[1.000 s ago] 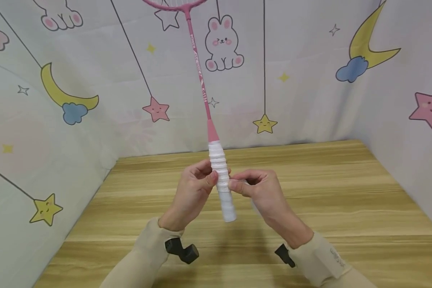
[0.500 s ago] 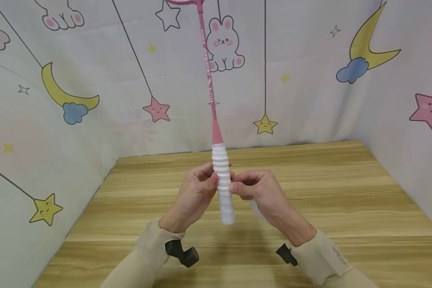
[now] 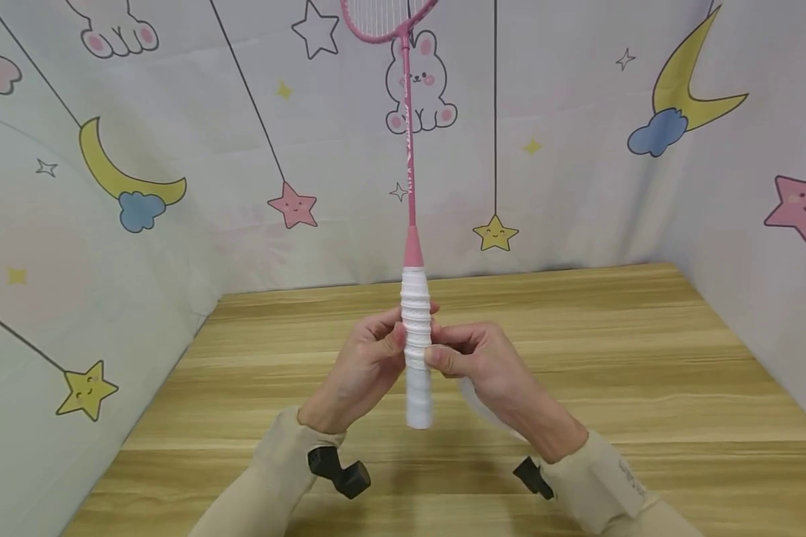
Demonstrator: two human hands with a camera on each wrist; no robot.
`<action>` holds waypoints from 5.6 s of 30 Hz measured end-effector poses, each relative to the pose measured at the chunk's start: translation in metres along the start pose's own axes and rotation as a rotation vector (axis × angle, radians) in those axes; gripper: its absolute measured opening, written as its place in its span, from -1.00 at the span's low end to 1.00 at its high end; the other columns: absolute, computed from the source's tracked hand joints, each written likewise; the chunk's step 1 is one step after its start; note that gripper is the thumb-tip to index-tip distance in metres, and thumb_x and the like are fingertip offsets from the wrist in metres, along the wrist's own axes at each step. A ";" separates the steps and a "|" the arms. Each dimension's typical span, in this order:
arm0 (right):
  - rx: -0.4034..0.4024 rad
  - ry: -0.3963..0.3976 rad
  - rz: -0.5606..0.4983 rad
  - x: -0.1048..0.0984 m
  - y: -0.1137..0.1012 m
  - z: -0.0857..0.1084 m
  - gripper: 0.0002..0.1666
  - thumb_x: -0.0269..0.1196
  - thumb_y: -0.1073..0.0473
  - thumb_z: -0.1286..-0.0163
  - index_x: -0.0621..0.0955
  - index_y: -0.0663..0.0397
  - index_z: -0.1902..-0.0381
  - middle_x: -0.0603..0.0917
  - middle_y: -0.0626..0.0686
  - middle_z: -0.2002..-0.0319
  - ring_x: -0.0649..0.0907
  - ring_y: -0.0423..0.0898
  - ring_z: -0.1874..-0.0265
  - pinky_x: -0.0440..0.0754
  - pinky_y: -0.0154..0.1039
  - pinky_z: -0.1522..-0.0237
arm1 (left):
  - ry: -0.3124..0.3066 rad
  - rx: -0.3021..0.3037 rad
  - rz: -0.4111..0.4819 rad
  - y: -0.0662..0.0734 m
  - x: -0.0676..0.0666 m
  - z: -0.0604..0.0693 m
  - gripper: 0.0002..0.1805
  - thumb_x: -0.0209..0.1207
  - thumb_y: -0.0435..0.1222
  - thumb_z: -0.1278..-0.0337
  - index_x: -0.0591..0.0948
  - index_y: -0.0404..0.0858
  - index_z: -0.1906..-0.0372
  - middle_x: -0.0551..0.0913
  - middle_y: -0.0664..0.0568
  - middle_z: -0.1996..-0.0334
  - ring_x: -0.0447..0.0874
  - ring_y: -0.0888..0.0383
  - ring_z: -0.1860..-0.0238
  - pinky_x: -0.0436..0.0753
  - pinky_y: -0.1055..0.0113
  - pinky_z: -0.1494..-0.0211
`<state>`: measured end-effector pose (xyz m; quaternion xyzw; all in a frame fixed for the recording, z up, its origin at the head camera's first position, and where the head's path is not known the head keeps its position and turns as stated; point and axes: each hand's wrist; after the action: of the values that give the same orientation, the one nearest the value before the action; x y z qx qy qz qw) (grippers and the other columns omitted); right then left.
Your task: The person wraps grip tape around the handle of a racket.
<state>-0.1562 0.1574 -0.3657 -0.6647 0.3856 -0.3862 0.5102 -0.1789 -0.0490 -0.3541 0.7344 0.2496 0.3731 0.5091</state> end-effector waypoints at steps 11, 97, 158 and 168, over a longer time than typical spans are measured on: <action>-0.068 0.201 0.222 0.008 -0.006 0.003 -0.61 0.42 0.34 -0.49 0.71 0.56 -0.14 0.88 -0.34 0.18 0.82 -0.34 0.12 0.78 -0.38 -0.01 | 0.248 0.100 -0.418 0.006 0.003 0.001 -0.54 0.32 -0.35 -0.52 0.63 -0.45 -0.38 0.73 -0.35 -0.19 0.68 0.28 -0.04 0.72 0.43 -0.14; -0.160 0.261 0.252 0.011 -0.004 0.004 -0.57 0.43 0.32 -0.49 0.67 0.65 -0.12 0.88 -0.33 0.14 0.82 -0.33 0.08 0.80 -0.40 0.00 | 0.334 0.074 -0.415 0.001 0.012 -0.006 -0.56 0.51 -0.36 -0.29 0.69 -0.38 -0.21 0.76 -0.15 0.01 0.71 0.21 0.07 0.73 0.42 -0.09; -0.080 0.046 -0.014 0.000 0.001 0.000 -0.78 0.41 0.17 -0.55 0.89 -0.34 0.09 0.88 -0.24 0.14 0.74 -0.31 0.12 0.72 -0.37 0.05 | -0.040 0.036 -0.145 0.009 -0.005 -0.005 -0.12 0.26 0.09 -0.45 0.44 -0.53 -0.52 0.80 0.26 -0.07 0.66 0.26 -0.27 0.48 0.16 -0.61; -0.082 0.196 0.102 0.004 -0.002 0.003 -0.67 0.37 0.29 -0.54 0.89 -0.35 0.14 0.89 -0.23 0.17 0.74 -0.26 0.19 0.73 -0.34 0.12 | 0.185 0.032 -0.273 0.010 0.004 -0.006 -0.54 0.27 -0.42 -0.51 0.58 -0.47 -0.40 0.73 0.00 -0.07 0.67 0.27 -0.02 0.69 0.40 -0.19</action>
<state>-0.1511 0.1552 -0.3634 -0.6235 0.4824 -0.4066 0.4617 -0.1811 -0.0459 -0.3427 0.6642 0.3990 0.3622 0.5181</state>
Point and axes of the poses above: each hand's wrist, its own z-axis away from the middle knuckle, its own x-axis out of the palm, y = z × x
